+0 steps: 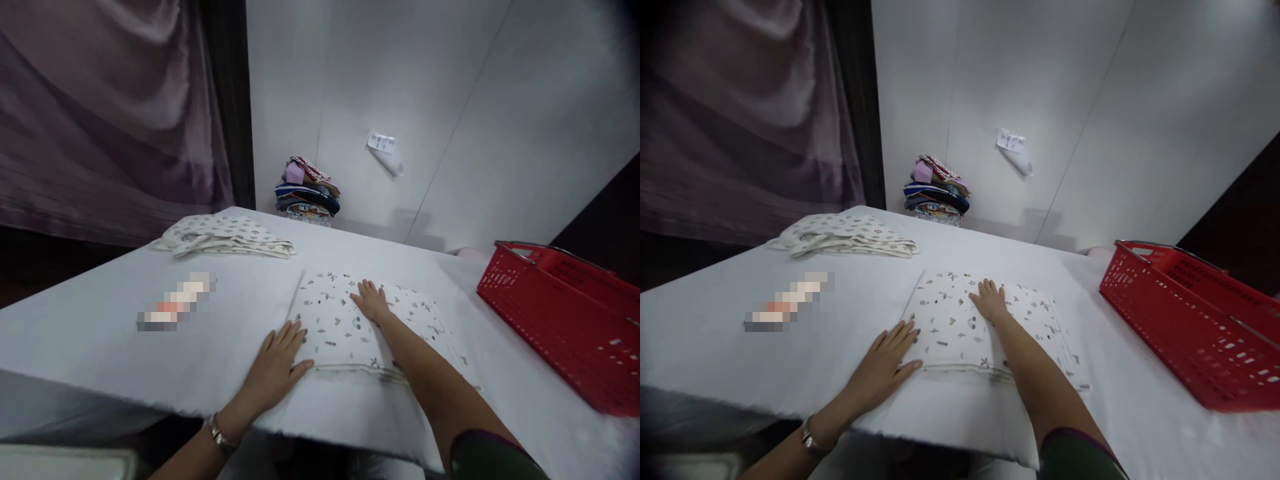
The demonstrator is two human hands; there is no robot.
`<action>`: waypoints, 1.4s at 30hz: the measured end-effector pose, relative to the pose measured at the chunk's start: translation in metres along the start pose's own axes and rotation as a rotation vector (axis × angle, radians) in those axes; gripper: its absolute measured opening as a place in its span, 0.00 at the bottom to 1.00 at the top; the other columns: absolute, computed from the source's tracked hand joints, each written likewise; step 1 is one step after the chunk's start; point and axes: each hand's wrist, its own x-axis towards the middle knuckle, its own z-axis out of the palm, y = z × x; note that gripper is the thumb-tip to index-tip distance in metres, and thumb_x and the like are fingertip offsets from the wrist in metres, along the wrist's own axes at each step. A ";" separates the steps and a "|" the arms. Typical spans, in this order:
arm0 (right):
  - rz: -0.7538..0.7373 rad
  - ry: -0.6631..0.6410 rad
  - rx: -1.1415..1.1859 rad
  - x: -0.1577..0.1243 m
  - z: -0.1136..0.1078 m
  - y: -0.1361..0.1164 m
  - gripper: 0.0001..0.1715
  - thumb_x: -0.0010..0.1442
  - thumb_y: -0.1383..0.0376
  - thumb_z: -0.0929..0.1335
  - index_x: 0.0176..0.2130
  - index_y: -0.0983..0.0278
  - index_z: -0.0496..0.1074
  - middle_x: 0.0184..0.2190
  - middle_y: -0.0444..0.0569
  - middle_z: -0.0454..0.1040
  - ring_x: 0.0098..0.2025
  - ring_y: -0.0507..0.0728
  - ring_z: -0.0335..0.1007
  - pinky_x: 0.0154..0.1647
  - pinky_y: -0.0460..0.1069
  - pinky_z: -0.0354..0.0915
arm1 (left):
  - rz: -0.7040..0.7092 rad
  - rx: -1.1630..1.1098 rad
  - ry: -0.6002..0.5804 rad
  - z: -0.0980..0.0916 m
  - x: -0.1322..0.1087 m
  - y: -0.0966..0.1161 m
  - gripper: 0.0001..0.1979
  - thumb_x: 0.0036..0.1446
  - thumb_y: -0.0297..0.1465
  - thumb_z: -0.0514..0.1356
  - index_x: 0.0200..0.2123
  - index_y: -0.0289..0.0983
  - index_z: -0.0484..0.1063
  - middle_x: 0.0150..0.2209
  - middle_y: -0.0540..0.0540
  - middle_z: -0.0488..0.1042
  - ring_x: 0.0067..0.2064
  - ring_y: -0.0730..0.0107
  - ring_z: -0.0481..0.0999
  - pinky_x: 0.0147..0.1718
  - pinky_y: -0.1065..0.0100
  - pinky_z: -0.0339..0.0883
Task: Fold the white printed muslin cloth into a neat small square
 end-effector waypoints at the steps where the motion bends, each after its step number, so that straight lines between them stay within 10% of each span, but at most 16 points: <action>1: -0.010 -0.003 0.019 0.000 -0.001 0.001 0.38 0.65 0.47 0.51 0.66 0.64 0.46 0.68 0.51 0.36 0.68 0.59 0.27 0.64 0.62 0.31 | -0.010 -0.001 -0.014 0.000 0.000 0.000 0.30 0.60 0.48 0.46 0.61 0.40 0.58 0.65 0.45 0.53 0.65 0.55 0.49 0.61 0.50 0.47; 14: -0.207 -0.029 0.067 -0.115 0.012 0.006 0.39 0.64 0.45 0.51 0.66 0.63 0.46 0.68 0.50 0.36 0.68 0.59 0.26 0.64 0.60 0.28 | -0.342 -0.253 -0.034 -0.035 0.042 -0.013 0.27 0.57 0.46 0.47 0.51 0.34 0.68 0.53 0.39 0.70 0.53 0.56 0.69 0.50 0.58 0.63; 24: -0.247 0.040 0.141 -0.131 0.008 0.000 0.38 0.64 0.46 0.53 0.65 0.63 0.50 0.67 0.53 0.40 0.68 0.60 0.29 0.65 0.62 0.32 | -0.572 -0.279 -0.210 -0.042 0.096 -0.015 0.26 0.49 0.42 0.55 0.45 0.28 0.69 0.45 0.32 0.74 0.45 0.50 0.74 0.41 0.60 0.67; 34: -0.207 0.050 0.197 -0.145 0.007 0.009 0.35 0.64 0.48 0.56 0.63 0.63 0.53 0.67 0.56 0.43 0.68 0.62 0.31 0.64 0.63 0.33 | -0.618 -0.418 -0.177 -0.039 0.102 -0.022 0.21 0.45 0.41 0.57 0.38 0.31 0.71 0.42 0.34 0.76 0.41 0.50 0.76 0.37 0.60 0.69; 42: 0.067 0.281 0.327 -0.147 -0.017 0.090 0.31 0.63 0.53 0.60 0.60 0.64 0.61 0.64 0.52 0.52 0.66 0.59 0.41 0.65 0.55 0.39 | -0.544 -0.160 -0.221 -0.041 0.098 -0.016 0.23 0.49 0.42 0.53 0.42 0.30 0.69 0.42 0.32 0.75 0.40 0.50 0.75 0.37 0.59 0.67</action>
